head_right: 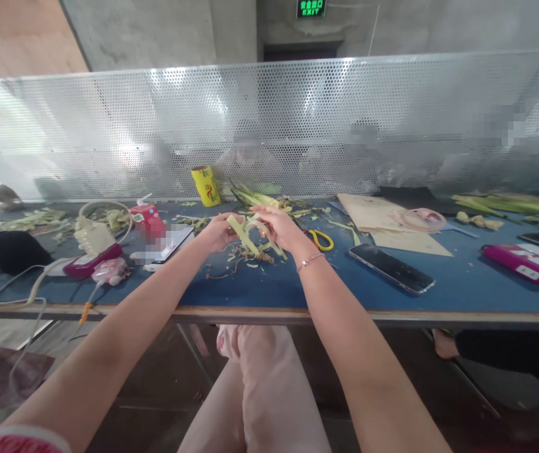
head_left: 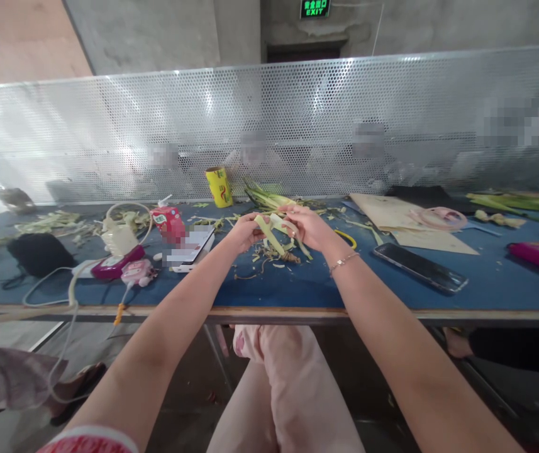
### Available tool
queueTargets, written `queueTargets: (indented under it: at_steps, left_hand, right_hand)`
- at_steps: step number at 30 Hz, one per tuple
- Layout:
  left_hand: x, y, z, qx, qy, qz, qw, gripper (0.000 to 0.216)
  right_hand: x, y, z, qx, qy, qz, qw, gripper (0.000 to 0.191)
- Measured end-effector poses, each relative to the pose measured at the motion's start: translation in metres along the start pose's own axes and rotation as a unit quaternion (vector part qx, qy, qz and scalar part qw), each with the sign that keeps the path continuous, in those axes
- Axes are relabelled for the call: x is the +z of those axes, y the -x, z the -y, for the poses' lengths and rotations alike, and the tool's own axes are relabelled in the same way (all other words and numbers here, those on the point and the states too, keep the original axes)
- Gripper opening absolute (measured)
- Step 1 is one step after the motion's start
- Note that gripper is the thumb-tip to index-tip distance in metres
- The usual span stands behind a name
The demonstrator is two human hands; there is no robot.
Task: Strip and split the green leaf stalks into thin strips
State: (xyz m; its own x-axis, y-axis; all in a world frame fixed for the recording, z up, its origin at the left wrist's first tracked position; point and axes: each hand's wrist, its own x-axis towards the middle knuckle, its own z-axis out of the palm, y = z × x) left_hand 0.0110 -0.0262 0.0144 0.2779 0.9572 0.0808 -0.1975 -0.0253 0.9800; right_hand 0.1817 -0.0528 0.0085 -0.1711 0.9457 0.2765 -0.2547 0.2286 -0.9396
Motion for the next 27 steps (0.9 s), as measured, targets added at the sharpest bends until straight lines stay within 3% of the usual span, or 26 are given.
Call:
queueTargets:
  at_steps: [7,12,16,19,23,27]
  left_hand:
    - [-0.001,0.0,0.004,0.014,-0.035,0.041,0.998,0.011]
    - [-0.001,0.001,0.005,0.013,-0.049,0.106,0.993,0.016]
    - [-0.002,0.001,0.007,0.011,-0.056,0.106,0.993,0.017]
    - [-0.001,0.0,0.008,0.0,-0.052,0.118,0.992,0.019]
    - [0.0,0.0,0.007,-0.02,-0.035,0.11,0.993,0.018]
    - [-0.001,0.001,0.005,-0.025,-0.025,0.097,0.995,0.012]
  right_hand:
    - [-0.005,0.004,0.006,0.026,-0.024,0.112,0.993,0.03]
    - [-0.007,0.005,0.006,-0.014,0.05,0.117,0.992,0.042]
    - [-0.003,0.004,0.002,-0.05,0.148,0.098,0.983,0.053]
    - [0.003,0.002,-0.001,-0.103,0.224,0.065,0.967,0.042]
    - [0.005,0.003,-0.002,-0.179,0.269,0.103,0.941,0.019]
    - [-0.007,0.006,0.006,-0.206,0.312,0.135,0.918,0.017]
